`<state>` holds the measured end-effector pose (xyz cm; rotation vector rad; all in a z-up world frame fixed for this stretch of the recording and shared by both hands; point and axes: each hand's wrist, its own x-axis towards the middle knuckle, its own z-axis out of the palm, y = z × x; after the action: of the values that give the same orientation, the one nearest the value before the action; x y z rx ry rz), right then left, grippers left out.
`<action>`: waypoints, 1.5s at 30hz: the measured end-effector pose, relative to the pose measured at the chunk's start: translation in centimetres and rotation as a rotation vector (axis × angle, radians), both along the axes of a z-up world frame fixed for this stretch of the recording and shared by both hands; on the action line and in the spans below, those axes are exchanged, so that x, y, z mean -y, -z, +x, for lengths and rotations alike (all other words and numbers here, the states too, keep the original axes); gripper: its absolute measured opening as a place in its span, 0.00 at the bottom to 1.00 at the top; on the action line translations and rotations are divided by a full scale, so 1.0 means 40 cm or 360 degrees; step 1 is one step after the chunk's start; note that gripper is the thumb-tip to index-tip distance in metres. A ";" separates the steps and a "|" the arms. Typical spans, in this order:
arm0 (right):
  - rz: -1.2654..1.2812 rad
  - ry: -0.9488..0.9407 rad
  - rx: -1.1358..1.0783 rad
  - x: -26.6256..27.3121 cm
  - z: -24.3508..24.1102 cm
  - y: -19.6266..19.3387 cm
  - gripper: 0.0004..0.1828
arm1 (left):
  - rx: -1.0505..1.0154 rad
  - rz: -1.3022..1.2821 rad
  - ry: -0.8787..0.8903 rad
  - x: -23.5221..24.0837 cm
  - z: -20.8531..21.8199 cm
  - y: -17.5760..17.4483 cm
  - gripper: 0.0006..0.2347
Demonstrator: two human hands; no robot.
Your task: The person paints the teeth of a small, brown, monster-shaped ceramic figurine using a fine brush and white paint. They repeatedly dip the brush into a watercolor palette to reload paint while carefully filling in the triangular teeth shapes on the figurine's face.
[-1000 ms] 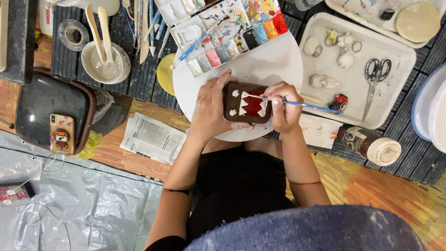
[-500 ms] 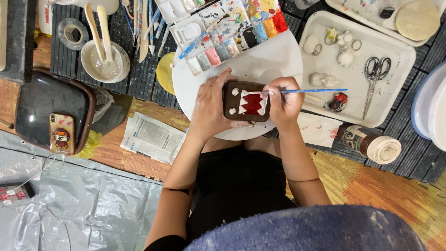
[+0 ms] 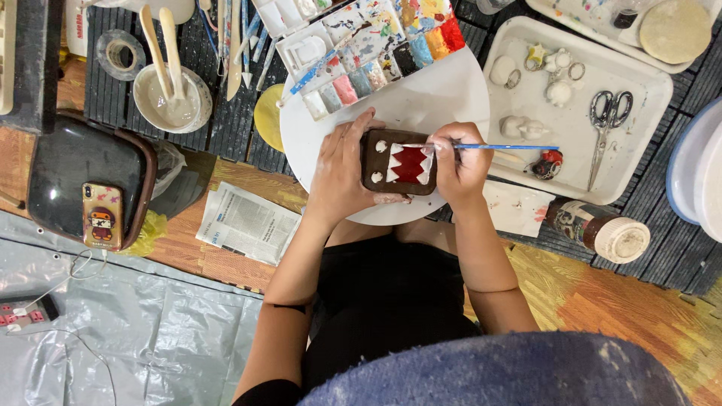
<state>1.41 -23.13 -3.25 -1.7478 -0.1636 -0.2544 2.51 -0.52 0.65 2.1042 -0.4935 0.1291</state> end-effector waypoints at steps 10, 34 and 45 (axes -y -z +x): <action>0.0178 -0.0047 -0.0037 0.000 -0.002 -0.005 0.07 | -0.0058 0.0026 -0.0009 0.001 -0.001 -0.002 0.57; 0.0130 -0.0368 -0.0056 0.018 0.002 -0.044 0.12 | -0.0063 0.0012 -0.0018 0.001 -0.001 -0.003 0.56; 0.0211 -0.0451 -0.0272 0.027 0.024 -0.071 0.11 | -0.0064 0.0014 -0.0016 0.002 0.000 -0.004 0.56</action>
<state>2.37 -24.22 -0.43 -1.5840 -0.2611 0.0887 2.51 -0.59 0.81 2.1136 -0.4604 0.0905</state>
